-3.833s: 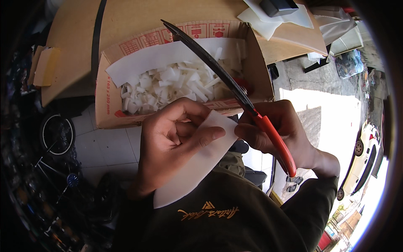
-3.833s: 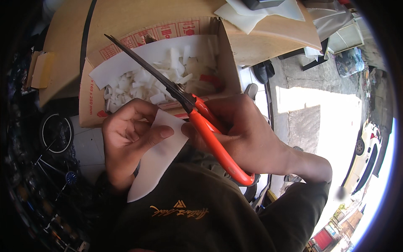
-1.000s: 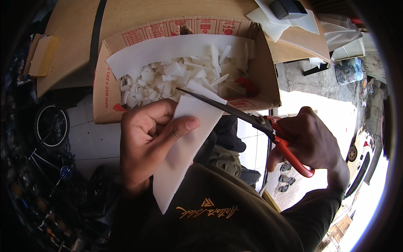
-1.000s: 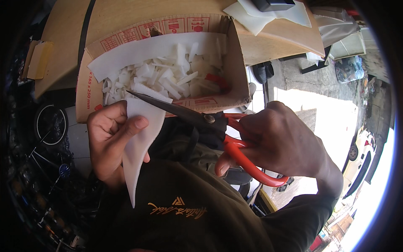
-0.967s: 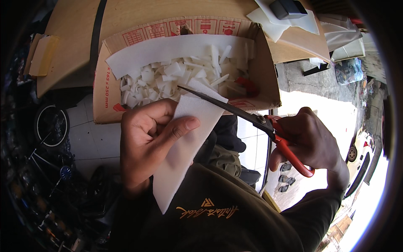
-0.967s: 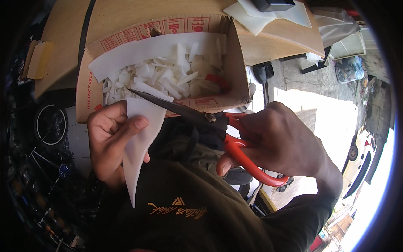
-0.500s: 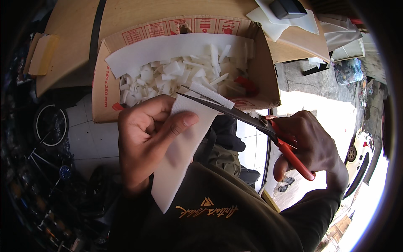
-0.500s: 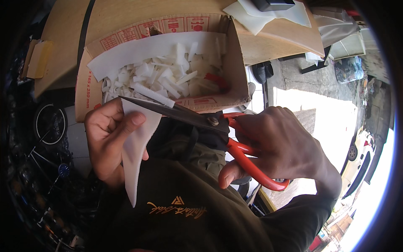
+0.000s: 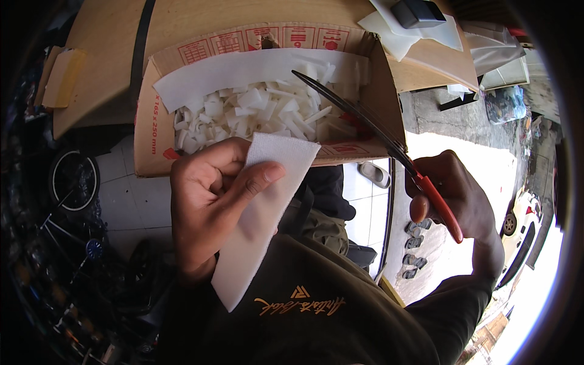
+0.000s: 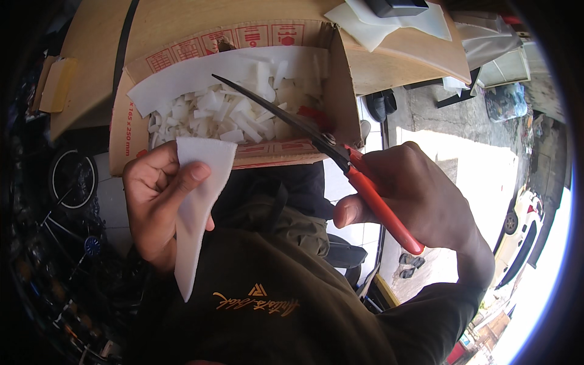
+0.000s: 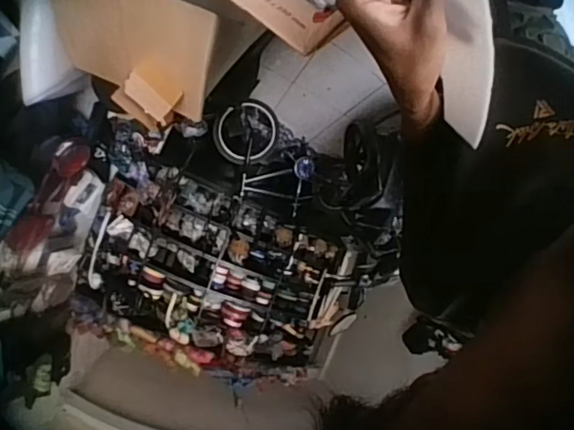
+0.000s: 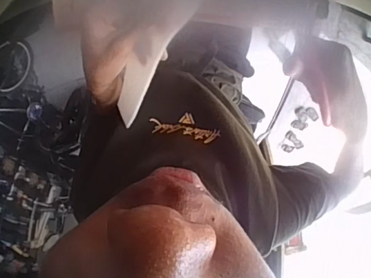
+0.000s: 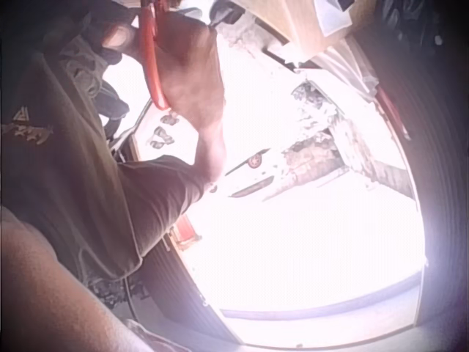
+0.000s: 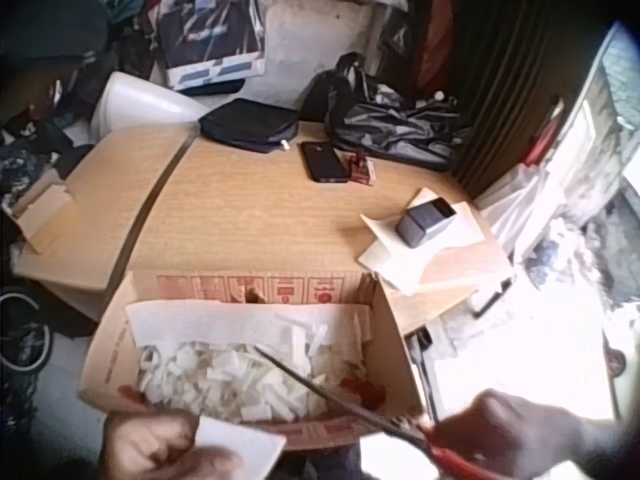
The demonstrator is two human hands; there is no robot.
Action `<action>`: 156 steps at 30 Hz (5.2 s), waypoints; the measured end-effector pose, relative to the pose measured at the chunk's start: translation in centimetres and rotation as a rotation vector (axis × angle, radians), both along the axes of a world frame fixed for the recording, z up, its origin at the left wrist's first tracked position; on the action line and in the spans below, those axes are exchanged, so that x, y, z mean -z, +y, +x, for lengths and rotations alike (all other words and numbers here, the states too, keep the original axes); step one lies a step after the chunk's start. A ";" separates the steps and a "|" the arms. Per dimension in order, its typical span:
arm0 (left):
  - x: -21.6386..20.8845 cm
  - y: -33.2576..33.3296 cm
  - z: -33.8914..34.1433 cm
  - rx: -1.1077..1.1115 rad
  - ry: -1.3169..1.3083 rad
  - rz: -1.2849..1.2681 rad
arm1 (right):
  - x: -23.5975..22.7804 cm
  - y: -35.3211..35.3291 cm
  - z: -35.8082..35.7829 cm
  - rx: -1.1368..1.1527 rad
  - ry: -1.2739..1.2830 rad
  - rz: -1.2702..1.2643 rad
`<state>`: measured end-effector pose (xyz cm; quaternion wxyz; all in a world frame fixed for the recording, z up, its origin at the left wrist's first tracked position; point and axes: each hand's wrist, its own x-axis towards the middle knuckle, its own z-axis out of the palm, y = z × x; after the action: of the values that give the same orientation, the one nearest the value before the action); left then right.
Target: The person cuts strips of white foam by hand using shears and then places them into a cardboard box.
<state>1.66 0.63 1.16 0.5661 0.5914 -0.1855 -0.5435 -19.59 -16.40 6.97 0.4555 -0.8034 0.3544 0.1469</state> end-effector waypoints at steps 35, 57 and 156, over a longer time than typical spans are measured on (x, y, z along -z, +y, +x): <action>0.2 -0.3 -0.2 0.008 0.025 0.043 | 0.4 -0.7 0.3 -0.415 -0.086 -0.249; 0.2 0.0 -0.2 0.008 0.007 0.017 | -0.2 -2.3 0.5 -0.520 0.132 -0.124; -0.6 -0.6 -0.2 0.033 0.114 0.056 | 0.4 -1.2 0.6 -0.243 0.248 -0.094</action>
<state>1.47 0.05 1.77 0.5498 0.5721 -0.1475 -0.5904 -18.98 -17.63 6.57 0.3490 -0.8364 0.3148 0.2819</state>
